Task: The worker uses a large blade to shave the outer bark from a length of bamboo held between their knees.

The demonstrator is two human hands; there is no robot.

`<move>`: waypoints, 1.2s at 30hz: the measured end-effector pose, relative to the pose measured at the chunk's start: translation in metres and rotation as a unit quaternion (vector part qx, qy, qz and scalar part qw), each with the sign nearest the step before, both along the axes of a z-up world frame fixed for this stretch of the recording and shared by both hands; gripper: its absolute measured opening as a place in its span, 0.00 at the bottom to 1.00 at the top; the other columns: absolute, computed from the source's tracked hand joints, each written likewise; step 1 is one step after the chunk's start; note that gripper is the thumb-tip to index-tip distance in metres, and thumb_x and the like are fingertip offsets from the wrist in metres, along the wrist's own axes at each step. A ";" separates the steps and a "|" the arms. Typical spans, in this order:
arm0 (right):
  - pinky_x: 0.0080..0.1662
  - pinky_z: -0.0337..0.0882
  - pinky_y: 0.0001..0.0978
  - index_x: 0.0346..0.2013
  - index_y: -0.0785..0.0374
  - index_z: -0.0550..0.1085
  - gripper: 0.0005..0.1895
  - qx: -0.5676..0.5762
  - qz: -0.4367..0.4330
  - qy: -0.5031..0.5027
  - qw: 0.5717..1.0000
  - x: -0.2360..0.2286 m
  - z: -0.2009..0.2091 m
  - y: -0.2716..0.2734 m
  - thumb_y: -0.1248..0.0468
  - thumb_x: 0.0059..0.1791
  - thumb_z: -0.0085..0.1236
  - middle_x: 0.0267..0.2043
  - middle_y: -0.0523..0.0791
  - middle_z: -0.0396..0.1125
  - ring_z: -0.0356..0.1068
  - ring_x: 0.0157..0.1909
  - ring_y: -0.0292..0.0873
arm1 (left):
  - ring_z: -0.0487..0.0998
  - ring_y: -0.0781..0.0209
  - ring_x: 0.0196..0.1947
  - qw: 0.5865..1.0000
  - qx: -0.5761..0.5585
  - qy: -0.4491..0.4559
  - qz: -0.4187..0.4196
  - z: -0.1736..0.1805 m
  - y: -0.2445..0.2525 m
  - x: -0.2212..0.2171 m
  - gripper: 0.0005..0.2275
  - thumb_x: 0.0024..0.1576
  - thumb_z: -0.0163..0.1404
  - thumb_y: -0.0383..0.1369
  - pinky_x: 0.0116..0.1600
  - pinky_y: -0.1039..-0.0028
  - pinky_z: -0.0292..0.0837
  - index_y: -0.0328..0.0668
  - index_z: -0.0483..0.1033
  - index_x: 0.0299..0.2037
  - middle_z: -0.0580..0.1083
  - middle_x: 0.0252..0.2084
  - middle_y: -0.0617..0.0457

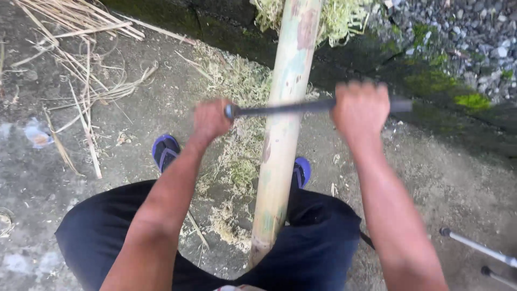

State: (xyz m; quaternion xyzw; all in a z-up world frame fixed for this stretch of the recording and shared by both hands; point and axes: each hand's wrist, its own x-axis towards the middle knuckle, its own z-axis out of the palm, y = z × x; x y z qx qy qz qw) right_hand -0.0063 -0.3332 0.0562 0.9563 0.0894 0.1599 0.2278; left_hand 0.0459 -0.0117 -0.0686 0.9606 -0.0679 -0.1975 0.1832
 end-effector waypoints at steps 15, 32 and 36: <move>0.61 0.58 0.49 0.61 0.51 0.75 0.34 0.420 0.007 0.090 0.903 -0.036 -0.073 0.077 0.49 0.42 0.71 0.65 0.54 0.57 0.54 0.61 0.54 | 0.74 0.65 0.29 0.917 -0.341 0.050 0.202 0.128 0.047 -0.061 0.15 0.45 0.57 0.26 0.34 0.71 0.72 0.40 0.77 0.44 0.74 0.32 0.55; 0.71 0.52 0.51 0.45 0.57 0.81 0.12 0.504 0.033 0.061 0.861 -0.050 -0.090 0.104 0.59 0.48 0.68 0.69 0.50 0.59 0.48 0.73 0.56 | 0.74 0.67 0.29 0.930 -0.317 0.077 0.168 0.105 0.049 -0.050 0.14 0.44 0.59 0.29 0.39 0.71 0.73 0.40 0.77 0.42 0.74 0.30 0.57; 0.74 0.60 0.49 0.46 0.55 0.77 0.17 0.487 0.053 0.010 0.872 -0.067 -0.088 0.050 0.58 0.45 0.72 0.62 0.41 0.64 0.62 0.70 0.45 | 0.74 0.66 0.29 0.930 -0.290 0.109 0.196 0.117 0.046 -0.046 0.13 0.44 0.59 0.28 0.36 0.70 0.73 0.41 0.77 0.41 0.73 0.31 0.58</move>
